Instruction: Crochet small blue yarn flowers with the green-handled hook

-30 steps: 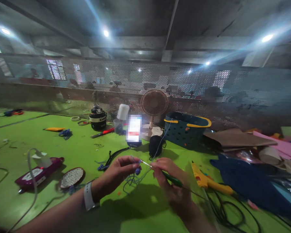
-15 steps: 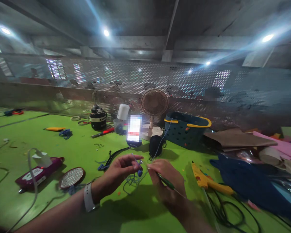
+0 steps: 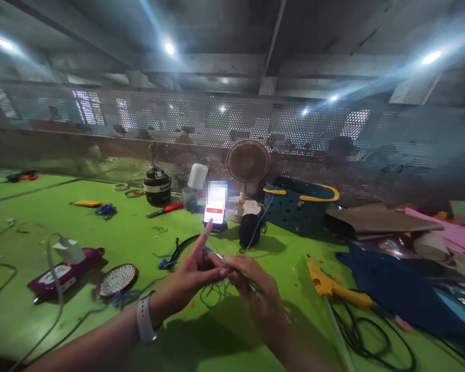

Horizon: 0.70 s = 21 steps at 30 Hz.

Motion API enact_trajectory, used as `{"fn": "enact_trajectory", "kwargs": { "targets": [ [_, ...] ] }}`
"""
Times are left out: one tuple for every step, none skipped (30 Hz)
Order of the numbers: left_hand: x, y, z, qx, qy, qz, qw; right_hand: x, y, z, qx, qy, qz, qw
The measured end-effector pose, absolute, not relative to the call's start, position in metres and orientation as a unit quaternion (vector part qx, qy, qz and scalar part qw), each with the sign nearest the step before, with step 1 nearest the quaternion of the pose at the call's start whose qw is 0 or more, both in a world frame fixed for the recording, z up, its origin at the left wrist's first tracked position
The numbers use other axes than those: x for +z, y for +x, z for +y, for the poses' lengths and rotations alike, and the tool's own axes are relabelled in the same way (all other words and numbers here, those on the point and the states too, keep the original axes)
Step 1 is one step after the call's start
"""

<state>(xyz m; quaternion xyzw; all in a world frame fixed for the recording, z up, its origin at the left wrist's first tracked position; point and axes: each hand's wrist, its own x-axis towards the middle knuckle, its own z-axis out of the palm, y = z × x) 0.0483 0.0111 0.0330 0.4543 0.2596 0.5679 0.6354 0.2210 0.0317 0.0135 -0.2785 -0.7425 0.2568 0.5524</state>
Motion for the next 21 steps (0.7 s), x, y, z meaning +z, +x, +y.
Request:
{"fn": "enact_trajectory", "kwargs": {
  "targets": [
    [0.033, 0.049, 0.010, 0.566, 0.452, 0.264, 0.637, 0.013, 0.220, 0.031, 0.305, -0.304, -0.714, 0.552],
    [0.034, 0.049, 0.010, 0.563, 0.450, 0.269, 0.638, 0.014, 0.219, 0.031, 0.349, -0.327, -0.687, 0.547],
    [0.035, 0.049, 0.010, 0.561, 0.448, 0.274, 0.640, 0.014, 0.218, 0.030, 0.384, -0.342, -0.660, 0.548],
    [0.035, 0.049, 0.010, 0.560, 0.445, 0.278, 0.641, 0.015, 0.218, 0.029, 0.412, -0.349, -0.637, 0.551],
    [0.036, 0.049, 0.009, 0.560, 0.441, 0.283, 0.642, 0.015, 0.217, 0.028, 0.431, -0.352, -0.618, 0.556],
    [0.036, 0.050, 0.009, 0.561, 0.436, 0.286, 0.643, 0.016, 0.217, 0.027, 0.441, -0.352, -0.605, 0.562],
    [0.037, 0.050, 0.009, 0.562, 0.429, 0.289, 0.645, 0.016, 0.216, 0.026, 0.446, -0.353, -0.598, 0.564],
    [0.036, 0.051, 0.009, 0.565, 0.421, 0.291, 0.647, 0.016, 0.216, 0.025, 0.448, -0.354, -0.596, 0.564],
    [0.036, 0.052, 0.009, 0.566, 0.412, 0.294, 0.651, 0.016, 0.215, 0.024, 0.448, -0.356, -0.598, 0.561],
    [0.035, 0.053, 0.009, 0.567, 0.404, 0.295, 0.655, 0.016, 0.214, 0.022, 0.447, -0.357, -0.602, 0.557],
    [0.033, 0.054, 0.009, 0.567, 0.397, 0.297, 0.659, 0.016, 0.214, 0.021, 0.447, -0.356, -0.606, 0.554],
    [0.032, 0.055, 0.009, 0.567, 0.392, 0.296, 0.662, 0.016, 0.213, 0.021, 0.446, -0.355, -0.608, 0.553],
    [0.030, 0.055, 0.009, 0.566, 0.391, 0.292, 0.665, 0.016, 0.212, 0.020, 0.444, -0.355, -0.609, 0.554],
    [0.028, 0.056, 0.010, 0.565, 0.391, 0.285, 0.668, 0.016, 0.212, 0.020, 0.441, -0.356, -0.607, 0.557],
    [0.026, 0.056, 0.010, 0.561, 0.393, 0.278, 0.673, 0.016, 0.211, 0.020, 0.436, -0.360, -0.605, 0.561],
    [0.025, 0.055, 0.011, 0.555, 0.396, 0.273, 0.678, 0.016, 0.211, 0.021, 0.428, -0.363, -0.600, 0.570],
    [0.025, 0.055, 0.012, 0.548, 0.398, 0.270, 0.685, 0.016, 0.210, 0.021, 0.421, -0.366, -0.595, 0.579],
    [0.024, 0.054, 0.013, 0.537, 0.399, 0.270, 0.692, 0.016, 0.211, 0.022, 0.414, -0.368, -0.593, 0.585],
    [0.024, 0.054, 0.013, 0.525, 0.400, 0.273, 0.700, 0.017, 0.211, 0.022, 0.408, -0.369, -0.592, 0.590],
    [0.024, 0.053, 0.014, 0.515, 0.401, 0.275, 0.706, 0.017, 0.211, 0.023, 0.401, -0.369, -0.592, 0.594],
    [0.023, 0.053, 0.015, 0.507, 0.403, 0.276, 0.710, 0.017, 0.212, 0.023, 0.395, -0.371, -0.594, 0.594]
  ]
}}
